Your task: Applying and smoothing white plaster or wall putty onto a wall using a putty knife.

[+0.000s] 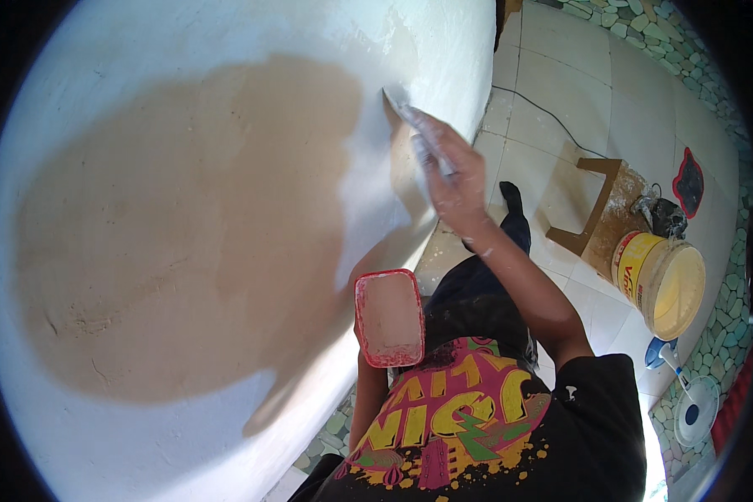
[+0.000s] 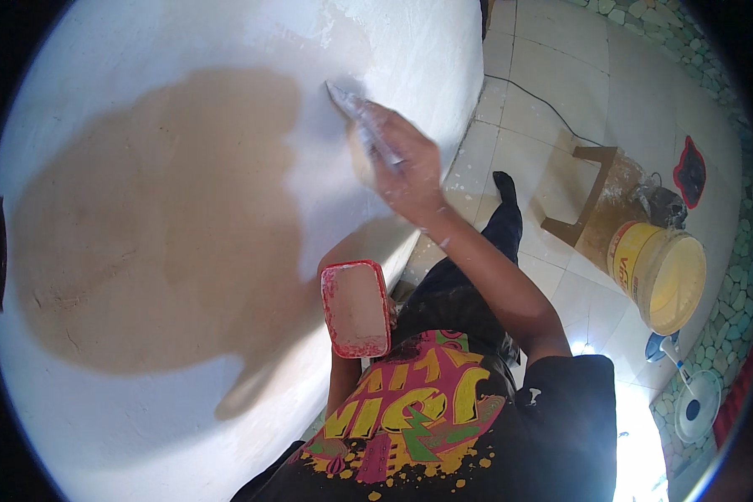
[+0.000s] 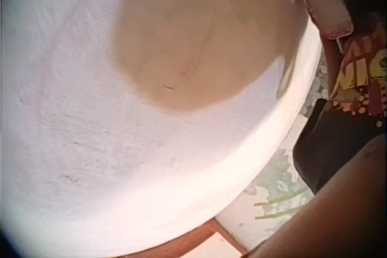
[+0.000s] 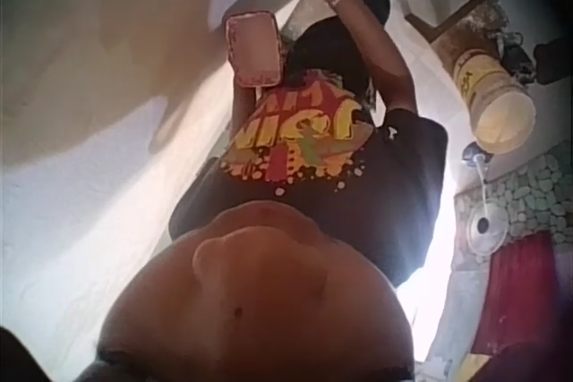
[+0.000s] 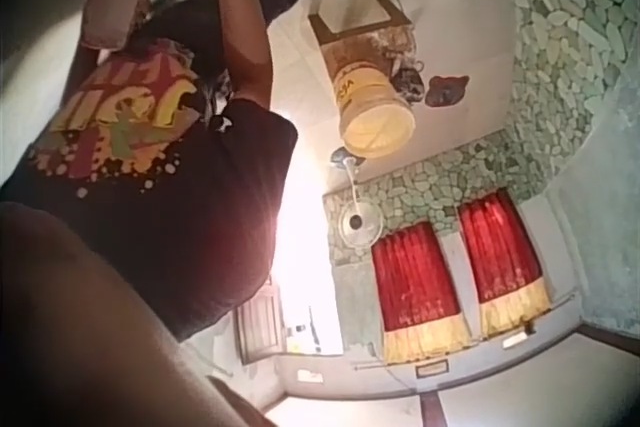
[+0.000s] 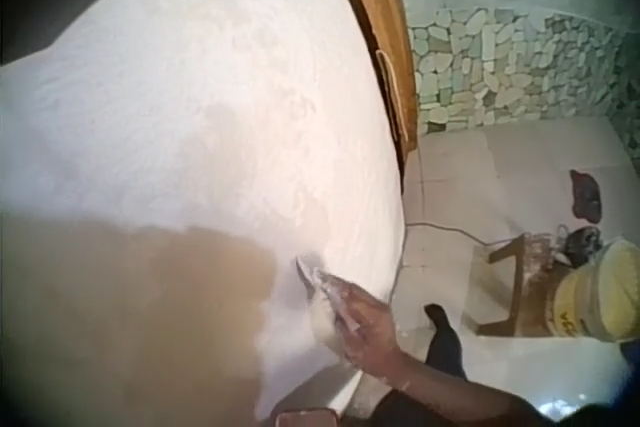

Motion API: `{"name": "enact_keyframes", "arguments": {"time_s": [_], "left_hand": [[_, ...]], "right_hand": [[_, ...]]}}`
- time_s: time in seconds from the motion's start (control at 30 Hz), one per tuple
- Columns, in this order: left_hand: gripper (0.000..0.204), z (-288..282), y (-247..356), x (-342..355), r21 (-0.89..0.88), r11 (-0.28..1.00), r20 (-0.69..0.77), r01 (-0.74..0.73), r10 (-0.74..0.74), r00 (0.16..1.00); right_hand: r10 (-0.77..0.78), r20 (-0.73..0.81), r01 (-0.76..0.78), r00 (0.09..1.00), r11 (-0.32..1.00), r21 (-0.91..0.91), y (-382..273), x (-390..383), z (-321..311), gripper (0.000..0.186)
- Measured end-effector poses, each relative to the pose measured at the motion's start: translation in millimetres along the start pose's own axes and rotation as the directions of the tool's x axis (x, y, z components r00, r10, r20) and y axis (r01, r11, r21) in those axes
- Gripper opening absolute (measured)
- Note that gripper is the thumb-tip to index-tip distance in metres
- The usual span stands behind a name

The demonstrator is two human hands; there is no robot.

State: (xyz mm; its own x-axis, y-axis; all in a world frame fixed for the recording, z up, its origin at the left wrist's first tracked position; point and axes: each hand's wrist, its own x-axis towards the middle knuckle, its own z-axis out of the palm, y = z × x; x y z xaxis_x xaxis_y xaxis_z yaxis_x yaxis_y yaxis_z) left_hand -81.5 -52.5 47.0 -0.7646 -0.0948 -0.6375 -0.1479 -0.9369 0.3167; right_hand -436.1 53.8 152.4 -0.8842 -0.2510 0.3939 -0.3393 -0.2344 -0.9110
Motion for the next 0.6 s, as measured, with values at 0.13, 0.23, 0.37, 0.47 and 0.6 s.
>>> {"name": "enact_keyframes", "arguments": {"time_s": [0.13, 0.23, 0.37, 0.47, 0.6], "left_hand": [[0.083, -6, 1, -1, -0.024, 1.0, 0.064, -0.008, 0.01, 0.998], [0.082, -2, -4, -3, -0.063, 0.998, -0.007, 0.014, -0.015, 1.0], [0.081, -15, -8, -8, -0.116, 0.993, 0.017, 0.02, -0.018, 1.0], [0.081, -16, -7, -10, -0.014, 1.0, 0.008, -0.018, 0.018, 1.0], [0.055, 45, -10, 3, -0.027, 0.998, -0.252, -0.057, 0.049, 0.966]], "right_hand": [[0.05, -0.007, -0.051, 0.999, 0.995, -0.083, 1, -62, 36, 0.047], [0.152, -0.039, -0.149, 0.988, 0.986, 0.07, 8, -81, 29, 0.048], [0.218, -0.179, -0.225, 0.959, 0.974, -0.018, 16, -60, 24, 0.048], [0.082, -0.176, -0.094, 0.981, 0.994, -0.06, 30, -58, 48, 0.046], [-0.017, -0.007, 0.015, 1.0, 0.989, -0.149, 57, -103, 36, 0.051]]}}
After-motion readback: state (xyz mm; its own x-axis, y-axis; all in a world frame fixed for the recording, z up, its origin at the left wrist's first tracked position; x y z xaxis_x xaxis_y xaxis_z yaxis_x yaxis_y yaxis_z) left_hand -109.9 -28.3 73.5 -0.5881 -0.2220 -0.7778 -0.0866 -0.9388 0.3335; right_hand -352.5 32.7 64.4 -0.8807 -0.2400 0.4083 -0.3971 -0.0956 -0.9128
